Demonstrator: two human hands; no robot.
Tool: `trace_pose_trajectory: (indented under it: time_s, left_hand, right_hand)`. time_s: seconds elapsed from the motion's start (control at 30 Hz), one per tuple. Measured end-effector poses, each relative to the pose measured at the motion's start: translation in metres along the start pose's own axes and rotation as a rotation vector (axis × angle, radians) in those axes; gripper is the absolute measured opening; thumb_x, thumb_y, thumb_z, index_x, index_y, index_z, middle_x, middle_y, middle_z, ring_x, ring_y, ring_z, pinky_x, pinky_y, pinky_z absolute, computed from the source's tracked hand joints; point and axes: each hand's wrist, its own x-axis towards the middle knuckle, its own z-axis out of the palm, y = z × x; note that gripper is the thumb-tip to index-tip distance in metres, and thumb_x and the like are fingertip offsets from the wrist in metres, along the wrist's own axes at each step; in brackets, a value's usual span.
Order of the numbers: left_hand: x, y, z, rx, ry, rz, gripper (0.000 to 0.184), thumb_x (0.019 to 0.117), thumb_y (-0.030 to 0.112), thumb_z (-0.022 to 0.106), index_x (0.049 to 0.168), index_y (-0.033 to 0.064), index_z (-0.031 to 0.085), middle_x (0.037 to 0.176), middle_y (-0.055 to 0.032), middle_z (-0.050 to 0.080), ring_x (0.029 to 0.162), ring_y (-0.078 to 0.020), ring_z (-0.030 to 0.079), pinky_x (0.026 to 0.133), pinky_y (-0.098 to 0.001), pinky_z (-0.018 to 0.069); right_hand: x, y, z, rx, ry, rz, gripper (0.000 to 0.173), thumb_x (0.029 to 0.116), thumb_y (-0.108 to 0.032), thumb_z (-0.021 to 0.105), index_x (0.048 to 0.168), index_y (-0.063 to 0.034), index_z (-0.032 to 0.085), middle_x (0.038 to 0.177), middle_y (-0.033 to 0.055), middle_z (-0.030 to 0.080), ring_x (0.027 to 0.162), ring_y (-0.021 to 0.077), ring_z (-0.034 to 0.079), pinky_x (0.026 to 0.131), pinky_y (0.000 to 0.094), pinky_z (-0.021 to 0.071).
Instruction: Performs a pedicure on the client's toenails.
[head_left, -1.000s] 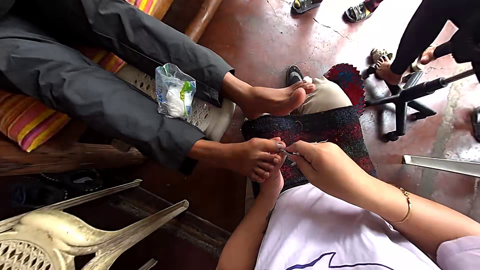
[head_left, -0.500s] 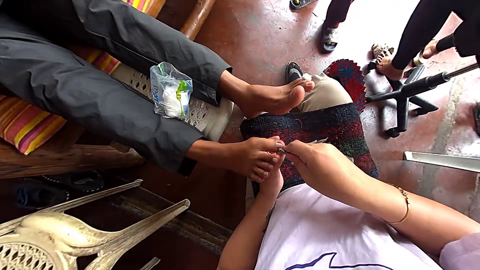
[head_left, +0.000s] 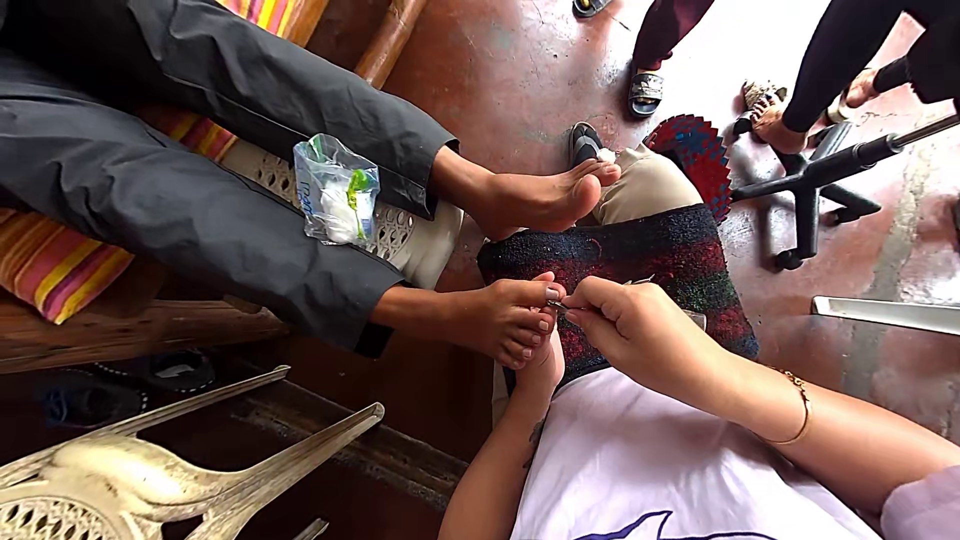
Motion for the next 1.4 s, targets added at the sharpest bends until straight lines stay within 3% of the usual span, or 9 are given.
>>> trace_pose_trajectory:
  time_s: [0.23,0.47,0.63,0.73,0.83,0.93,1.1,1.27,1.4]
  left_hand:
    - [0.001,0.002,0.006,0.075,0.053,0.006,0.012,0.1008,0.011,0.059,0.095,0.0107,0.069,0.087,0.0015,0.069,0.095,-0.0081,0.068,0.105,-0.0293,0.0482]
    - [0.0,0.001,0.009,0.038,0.086,0.035,0.01,0.0985,0.011,0.064,0.092,0.0104,0.071,0.09,-0.0001,0.071,0.096,-0.0097,0.069,0.1,-0.0283,0.052]
    - [0.002,0.0,0.009,0.018,0.037,0.079,0.01,0.0989,0.014,0.064,0.091,0.0136,0.07,0.089,0.002,0.07,0.097,-0.0087,0.068,0.102,-0.0302,0.0508]
    - [-0.001,0.002,0.015,-0.041,0.109,0.048,0.01,0.094,0.01,0.069,0.087,0.0147,0.074,0.092,0.0021,0.073,0.097,-0.0068,0.069,0.089,-0.0219,0.0552]
    - [0.0,0.003,0.016,-0.055,0.11,0.013,0.01,0.0951,0.009,0.068,0.089,0.014,0.073,0.092,0.0012,0.072,0.097,-0.0076,0.069,0.089,-0.0233,0.0555]
    - [-0.002,0.001,0.013,-0.067,0.082,0.025,0.006,0.0959,0.01,0.068,0.094,0.0128,0.073,0.099,-0.001,0.072,0.103,-0.0103,0.068,0.093,-0.0254,0.0546]
    - [-0.003,0.005,0.016,-0.072,0.162,-0.015,0.009,0.0917,0.005,0.071,0.087,0.0128,0.073,0.091,-0.0011,0.073,0.094,-0.0093,0.07,0.086,-0.0241,0.0567]
    - [0.0,0.003,0.016,-0.077,0.092,0.046,0.006,0.093,0.011,0.071,0.089,0.0147,0.074,0.098,-0.0001,0.073,0.104,-0.0095,0.068,0.092,-0.0238,0.0541]
    - [-0.001,0.002,0.015,-0.062,0.115,0.039,0.01,0.0938,0.007,0.069,0.087,0.0137,0.071,0.096,-0.0009,0.072,0.101,-0.0102,0.068,0.091,-0.0247,0.0541]
  right_hand:
    - [-0.006,0.002,0.008,0.095,0.024,0.064,0.017,0.1049,-0.017,0.053,0.098,-0.0081,0.067,0.07,-0.0045,0.061,0.061,-0.0027,0.055,0.057,0.0124,0.0447]
    - [-0.008,0.003,0.01,0.13,0.015,0.114,0.018,0.1059,-0.018,0.052,0.103,-0.0087,0.066,0.067,-0.0063,0.058,0.058,-0.0037,0.051,0.054,0.0121,0.0418]
    - [-0.01,0.005,0.006,0.347,-0.004,0.222,0.015,0.1063,-0.017,0.053,0.106,-0.0095,0.066,0.065,-0.0067,0.059,0.053,-0.0032,0.051,0.049,0.0126,0.0421]
    - [-0.005,0.007,0.002,0.594,-0.074,0.369,0.012,0.1058,-0.014,0.056,0.103,-0.0072,0.065,0.064,-0.0032,0.063,0.047,-0.0003,0.053,0.043,0.0135,0.0422]
    - [-0.005,0.012,0.005,0.766,-0.071,0.414,0.011,0.1051,-0.011,0.055,0.103,-0.0049,0.065,0.063,-0.0003,0.061,0.047,0.0022,0.052,0.043,0.0149,0.0425]
    - [-0.009,0.015,0.007,0.733,-0.053,0.386,0.013,0.1048,-0.012,0.056,0.107,-0.0053,0.068,0.064,-0.0022,0.062,0.048,0.0008,0.053,0.043,0.014,0.0428]
    - [-0.008,0.018,0.008,0.593,-0.036,0.251,0.013,0.1036,-0.012,0.059,0.105,-0.0052,0.07,0.068,-0.0048,0.067,0.05,-0.0027,0.056,0.046,0.0116,0.0456]
    - [-0.01,0.023,0.012,0.575,-0.003,0.208,0.015,0.1045,-0.013,0.056,0.107,-0.0057,0.069,0.065,-0.0063,0.06,0.052,-0.003,0.053,0.049,0.0117,0.044]
    - [-0.012,0.023,0.013,0.551,-0.006,0.197,0.015,0.1051,-0.013,0.056,0.107,-0.0061,0.068,0.066,-0.0056,0.063,0.051,-0.0029,0.055,0.046,0.0118,0.0455]
